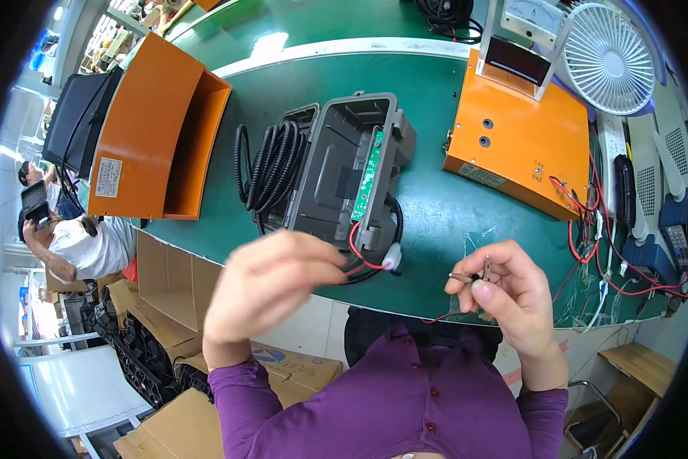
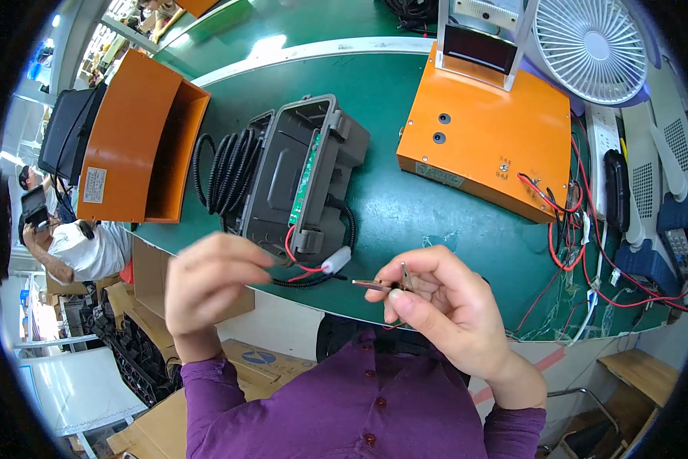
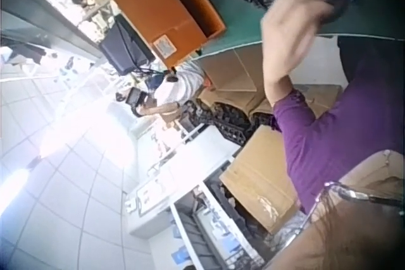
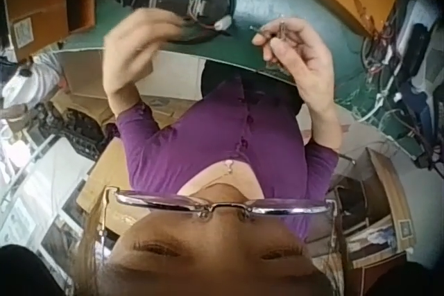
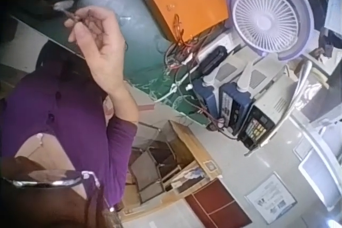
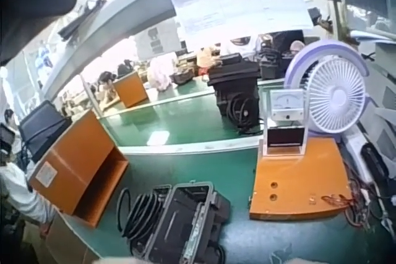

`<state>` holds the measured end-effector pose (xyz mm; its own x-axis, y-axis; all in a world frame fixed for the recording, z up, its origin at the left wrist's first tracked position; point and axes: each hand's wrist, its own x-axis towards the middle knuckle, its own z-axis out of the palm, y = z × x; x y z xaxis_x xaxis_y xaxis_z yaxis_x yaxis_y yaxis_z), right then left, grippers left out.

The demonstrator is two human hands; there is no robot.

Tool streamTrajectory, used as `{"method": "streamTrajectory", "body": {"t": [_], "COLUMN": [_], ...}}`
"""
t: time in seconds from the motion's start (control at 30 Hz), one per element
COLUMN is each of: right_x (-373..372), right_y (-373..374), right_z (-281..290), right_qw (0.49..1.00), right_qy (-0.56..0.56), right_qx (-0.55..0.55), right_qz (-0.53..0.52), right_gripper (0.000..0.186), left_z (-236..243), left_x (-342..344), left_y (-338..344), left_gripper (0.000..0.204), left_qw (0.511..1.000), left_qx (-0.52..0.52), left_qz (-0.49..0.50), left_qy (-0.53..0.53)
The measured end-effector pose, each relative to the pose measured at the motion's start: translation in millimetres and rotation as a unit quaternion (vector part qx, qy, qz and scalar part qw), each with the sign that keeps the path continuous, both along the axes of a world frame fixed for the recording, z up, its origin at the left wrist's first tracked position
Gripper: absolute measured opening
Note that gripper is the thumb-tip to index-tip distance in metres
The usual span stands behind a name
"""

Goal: Testing the circuitry and connections of an electronic device within a plastic housing.

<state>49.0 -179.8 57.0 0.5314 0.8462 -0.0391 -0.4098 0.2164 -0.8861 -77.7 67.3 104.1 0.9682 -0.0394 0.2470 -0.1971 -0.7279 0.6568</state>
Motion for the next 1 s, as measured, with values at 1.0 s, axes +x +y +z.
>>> {"method": "streamTrajectory", "body": {"t": [1.0], "right_x": [86.9], "right_y": [123.8], "right_z": [-21.3], "right_qw": [0.91], "right_qy": [-0.384], "right_qx": [-0.119], "right_qz": [-0.101], "right_gripper": [0.019], "left_z": [-35.2], "left_x": [103.1], "left_y": [43.4], "left_gripper": [0.028], "left_qw": [0.994], "left_qx": [-0.041], "left_qz": [-0.008], "left_qy": [0.098]}}
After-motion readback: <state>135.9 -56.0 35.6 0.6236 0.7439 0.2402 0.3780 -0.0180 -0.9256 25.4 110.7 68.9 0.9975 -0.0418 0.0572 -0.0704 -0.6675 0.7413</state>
